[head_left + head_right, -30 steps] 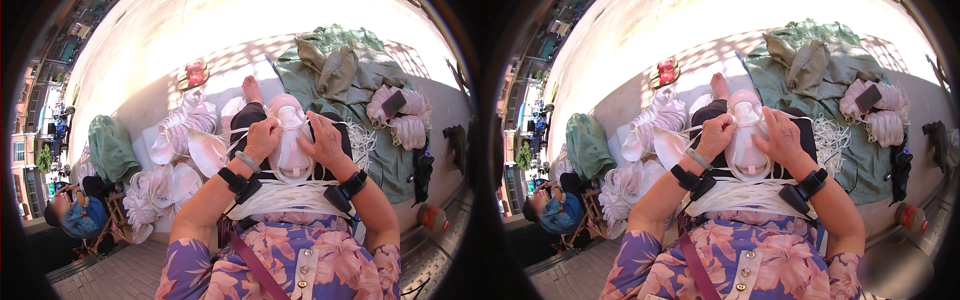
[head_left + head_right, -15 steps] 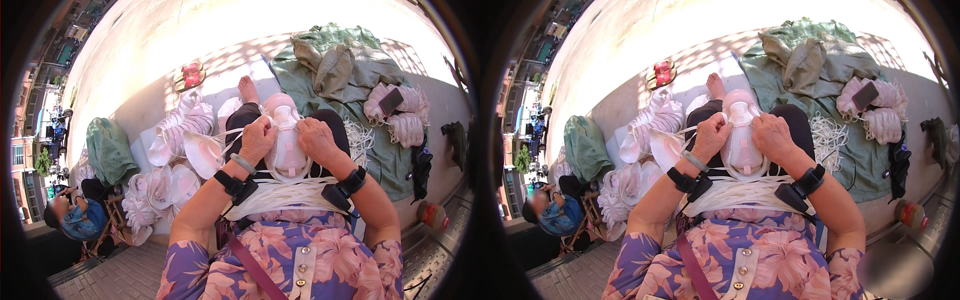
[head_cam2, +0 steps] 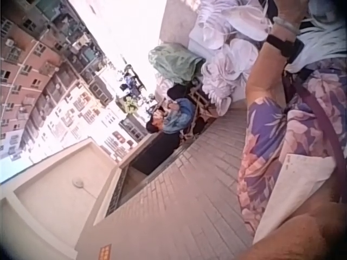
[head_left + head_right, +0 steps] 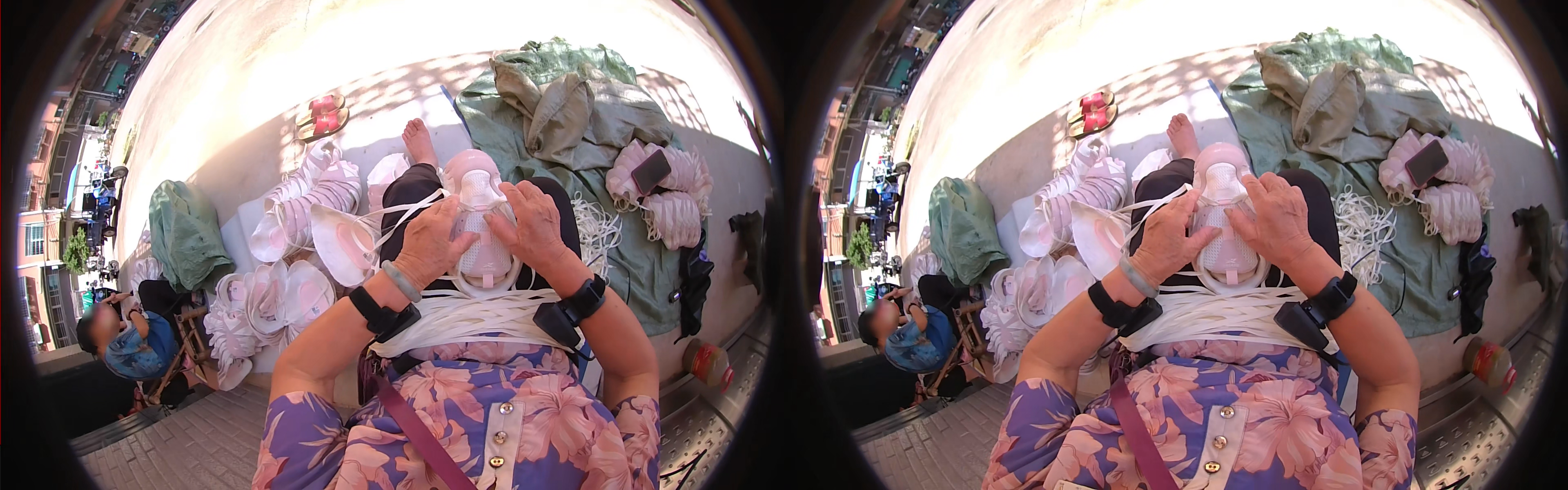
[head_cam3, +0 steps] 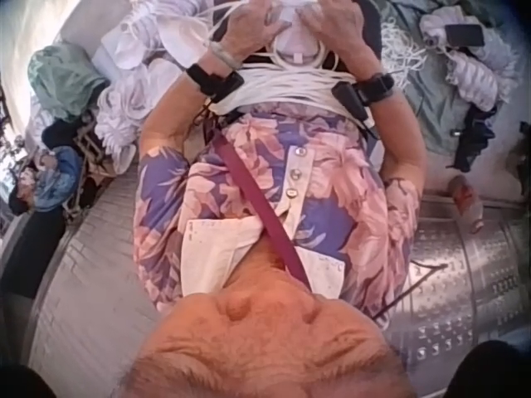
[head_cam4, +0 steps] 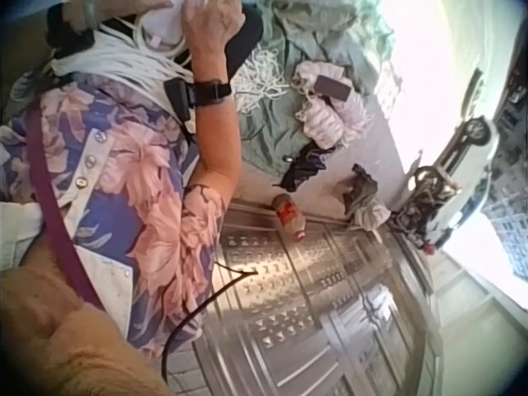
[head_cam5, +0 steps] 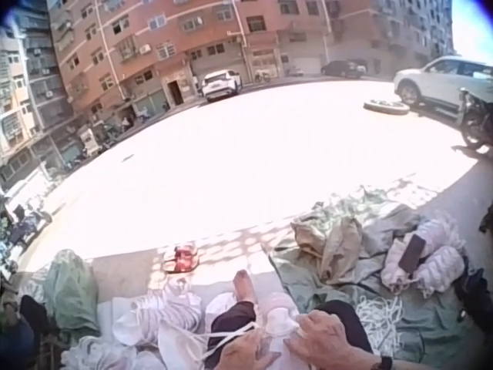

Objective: The recorder is threading long white laces through the eyelets of a pink and white shoe upper.

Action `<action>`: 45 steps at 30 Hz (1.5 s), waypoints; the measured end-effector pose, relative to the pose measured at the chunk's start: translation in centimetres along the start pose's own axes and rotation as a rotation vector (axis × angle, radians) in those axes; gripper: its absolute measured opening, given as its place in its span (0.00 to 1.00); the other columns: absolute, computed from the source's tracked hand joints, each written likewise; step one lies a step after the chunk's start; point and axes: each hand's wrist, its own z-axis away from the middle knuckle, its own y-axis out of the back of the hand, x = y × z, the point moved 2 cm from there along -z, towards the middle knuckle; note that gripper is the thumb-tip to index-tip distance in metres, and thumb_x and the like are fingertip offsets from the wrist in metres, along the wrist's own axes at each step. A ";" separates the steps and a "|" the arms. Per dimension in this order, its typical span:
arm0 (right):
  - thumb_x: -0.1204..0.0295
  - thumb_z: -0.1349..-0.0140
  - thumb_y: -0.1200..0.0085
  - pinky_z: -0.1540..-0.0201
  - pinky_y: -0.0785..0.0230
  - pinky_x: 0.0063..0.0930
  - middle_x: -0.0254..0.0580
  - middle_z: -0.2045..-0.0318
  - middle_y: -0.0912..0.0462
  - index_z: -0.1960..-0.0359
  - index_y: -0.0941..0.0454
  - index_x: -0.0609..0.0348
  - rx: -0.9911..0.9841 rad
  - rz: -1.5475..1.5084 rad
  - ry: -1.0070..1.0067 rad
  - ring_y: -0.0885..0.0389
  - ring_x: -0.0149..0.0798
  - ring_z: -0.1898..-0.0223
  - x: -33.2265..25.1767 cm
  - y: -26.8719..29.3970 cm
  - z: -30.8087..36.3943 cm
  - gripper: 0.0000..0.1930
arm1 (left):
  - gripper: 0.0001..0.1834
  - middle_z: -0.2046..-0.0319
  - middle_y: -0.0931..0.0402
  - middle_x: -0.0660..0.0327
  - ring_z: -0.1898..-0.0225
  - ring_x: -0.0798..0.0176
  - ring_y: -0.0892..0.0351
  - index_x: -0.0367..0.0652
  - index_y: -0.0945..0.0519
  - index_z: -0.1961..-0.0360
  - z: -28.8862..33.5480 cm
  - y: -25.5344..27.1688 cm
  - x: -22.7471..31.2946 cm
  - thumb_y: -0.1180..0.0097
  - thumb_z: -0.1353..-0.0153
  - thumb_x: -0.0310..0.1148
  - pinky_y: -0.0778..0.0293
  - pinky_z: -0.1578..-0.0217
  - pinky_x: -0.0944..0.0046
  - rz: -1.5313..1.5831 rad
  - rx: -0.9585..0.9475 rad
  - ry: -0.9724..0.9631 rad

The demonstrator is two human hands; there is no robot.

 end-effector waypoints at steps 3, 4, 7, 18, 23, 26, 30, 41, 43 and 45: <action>0.62 0.56 0.42 0.63 0.40 0.37 0.42 0.69 0.27 0.61 0.26 0.58 0.116 -0.040 0.074 0.27 0.44 0.64 -1.6 -0.7 -0.5 0.20 | 0.32 0.64 0.24 0.47 0.68 0.53 0.22 0.28 0.32 0.48 0.0 0.2 0.1 0.39 0.51 0.38 0.26 0.66 0.62 0.042 -0.016 0.067; 0.62 0.57 0.42 0.63 0.41 0.37 0.40 0.69 0.27 0.64 0.27 0.56 0.049 -0.063 0.019 0.27 0.43 0.65 -2.0 -1.0 -0.7 0.18 | 0.32 0.64 0.24 0.47 0.68 0.53 0.22 0.28 0.32 0.48 0.0 0.2 0.0 0.39 0.51 0.38 0.26 0.66 0.62 0.042 -0.017 0.067; 0.63 0.57 0.41 0.62 0.45 0.35 0.36 0.71 0.27 0.71 0.30 0.52 -0.015 -0.099 -0.030 0.28 0.40 0.66 -2.5 -1.8 -1.0 0.14 | 0.28 0.70 0.24 0.47 0.71 0.53 0.23 0.28 0.29 0.52 -0.2 0.6 0.2 0.41 0.51 0.36 0.27 0.68 0.61 -0.020 -0.034 0.055; 0.68 0.54 0.41 0.61 0.46 0.36 0.34 0.75 0.27 0.74 0.30 0.51 -0.013 -0.220 0.028 0.26 0.40 0.67 -2.1 -3.2 -0.6 0.10 | 0.12 0.80 0.27 0.42 0.74 0.41 0.24 0.32 0.29 0.69 -0.9 1.6 0.7 0.50 0.50 0.32 0.29 0.68 0.49 -0.129 -0.239 0.130; 0.69 0.56 0.42 0.60 0.47 0.38 0.35 0.74 0.26 0.72 0.31 0.51 -0.127 -0.148 -0.070 0.25 0.41 0.66 -2.8 -2.9 -1.6 0.11 | 0.10 0.81 0.27 0.42 0.74 0.42 0.24 0.32 0.30 0.70 -0.9 1.0 0.5 0.51 0.50 0.31 0.29 0.69 0.49 -0.155 -0.243 0.125; 0.69 0.56 0.42 0.59 0.47 0.39 0.36 0.73 0.25 0.71 0.31 0.51 -0.169 -0.138 -0.102 0.25 0.42 0.64 -2.9 -3.0 -1.9 0.12 | 0.11 0.80 0.26 0.43 0.75 0.43 0.22 0.31 0.30 0.70 -1.2 0.7 0.5 0.50 0.50 0.30 0.27 0.71 0.50 -0.184 -0.261 0.118; 0.70 0.57 0.42 0.59 0.47 0.39 0.37 0.72 0.24 0.70 0.31 0.51 -0.138 -0.133 -0.122 0.25 0.41 0.62 -3.1 -3.8 -1.5 0.12 | 0.11 0.78 0.24 0.42 0.72 0.44 0.21 0.30 0.28 0.70 -1.1 0.3 0.4 0.49 0.50 0.29 0.25 0.70 0.52 -0.222 -0.281 0.135; 0.70 0.55 0.42 0.58 0.46 0.39 0.36 0.72 0.25 0.72 0.32 0.50 -0.021 -0.165 -0.054 0.26 0.42 0.64 -2.8 -4.1 -0.1 0.11 | 0.10 0.77 0.26 0.41 0.70 0.38 0.25 0.33 0.27 0.75 -1.7 0.6 -1.0 0.50 0.54 0.31 0.29 0.66 0.48 -0.112 -0.336 0.055; 0.70 0.54 0.43 0.58 0.46 0.39 0.36 0.72 0.26 0.73 0.31 0.50 0.029 -0.175 -0.007 0.26 0.42 0.65 -2.5 -4.1 0.2 0.09 | 0.10 0.77 0.27 0.41 0.70 0.38 0.26 0.33 0.27 0.74 -1.8 0.7 -1.0 0.50 0.54 0.31 0.30 0.66 0.48 -0.089 -0.339 0.037; 0.69 0.53 0.44 0.57 0.44 0.40 0.36 0.74 0.27 0.76 0.29 0.50 0.072 -0.072 0.140 0.27 0.42 0.66 -2.5 -4.0 0.5 0.06 | 0.09 0.78 0.27 0.41 0.71 0.38 0.26 0.33 0.28 0.74 -1.9 0.7 -1.0 0.50 0.55 0.30 0.31 0.68 0.48 -0.018 -0.302 -0.012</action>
